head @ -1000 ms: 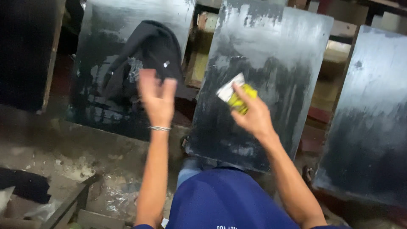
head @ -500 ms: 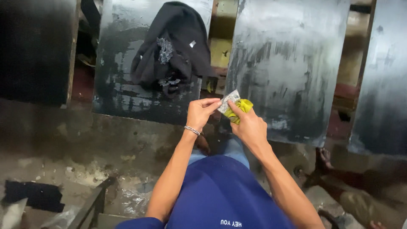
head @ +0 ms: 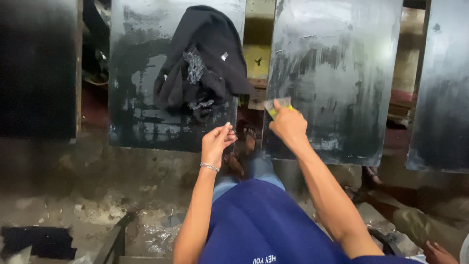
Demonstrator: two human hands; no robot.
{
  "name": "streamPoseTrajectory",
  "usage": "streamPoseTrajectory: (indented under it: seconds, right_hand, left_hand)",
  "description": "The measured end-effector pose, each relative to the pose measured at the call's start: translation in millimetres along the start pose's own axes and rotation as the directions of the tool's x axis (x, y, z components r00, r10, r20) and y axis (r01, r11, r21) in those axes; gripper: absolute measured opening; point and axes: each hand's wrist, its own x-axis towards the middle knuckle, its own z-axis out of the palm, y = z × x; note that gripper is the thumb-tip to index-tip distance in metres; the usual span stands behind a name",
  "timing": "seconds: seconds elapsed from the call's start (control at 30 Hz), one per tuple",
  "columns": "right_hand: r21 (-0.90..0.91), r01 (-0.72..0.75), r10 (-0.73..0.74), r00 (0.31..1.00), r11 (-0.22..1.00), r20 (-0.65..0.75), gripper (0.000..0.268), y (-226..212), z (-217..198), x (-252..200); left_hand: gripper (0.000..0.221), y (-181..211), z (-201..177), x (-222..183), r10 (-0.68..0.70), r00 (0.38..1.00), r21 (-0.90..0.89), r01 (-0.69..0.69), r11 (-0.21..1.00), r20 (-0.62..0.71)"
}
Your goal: Using a hand scraper to remove residue or ink from flat production boards.
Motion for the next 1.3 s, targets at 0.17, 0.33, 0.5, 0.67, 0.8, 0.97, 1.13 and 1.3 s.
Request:
streamPoseTrajectory:
  seconds: [0.17, 0.33, 0.5, 0.67, 0.8, 0.97, 1.13, 1.3]
  right_hand:
    - [0.061, -0.038, 0.042, 0.997, 0.997, -0.063, 0.044, -41, -87, 33]
    - [0.052, -0.002, 0.008, 0.993, 0.999, -0.121, 0.052, -46, -128, 120]
    - [0.005, -0.017, 0.017, 0.998, 1.0, -0.052, 0.05, -53, -172, 205]
    - [-0.005, 0.045, -0.045, 0.982, 0.999, -0.184, 0.043, -49, -199, 298]
    - [-0.055, 0.085, -0.098, 0.948, 0.995, -0.304, 0.036, -47, -218, 367]
    - [0.088, 0.312, -0.24, 0.857, 0.946, -0.457, 0.039, -32, -208, 374]
    - [0.145, 0.676, -0.566, 0.699, 0.723, -0.438, 0.081, -32, -220, 180]
    - [-0.225, 0.759, -0.785, 0.543, 0.611, -0.3, 0.096, 10, -154, 64]
  left_hand:
    - [0.031, 3, 6, 3, -0.014, 1.0, -0.016, 0.014, 1.0, -0.004]
    - [0.03, 17, 13, 12, -0.016, 0.999, -0.028, 0.014, 1.0, -0.04]
    - [0.034, 21, 19, 25, -0.092, 0.995, -0.019, 0.091, 0.996, -0.048]
    - [0.03, 4, 24, 36, -0.111, 0.991, -0.075, 0.105, 0.992, -0.078]
    - [0.029, 2, 32, 29, -0.146, 0.98, -0.122, 0.129, 0.984, -0.137]
    - [0.029, 7, 40, 28, -0.085, 0.98, -0.136, 0.061, 0.989, -0.182]
    - [0.04, 60, 62, 27, 0.042, 0.983, -0.188, -0.076, 0.979, -0.179]
    - [0.034, 98, 93, 34, 0.395, 0.916, -0.259, -0.398, 0.88, -0.068]
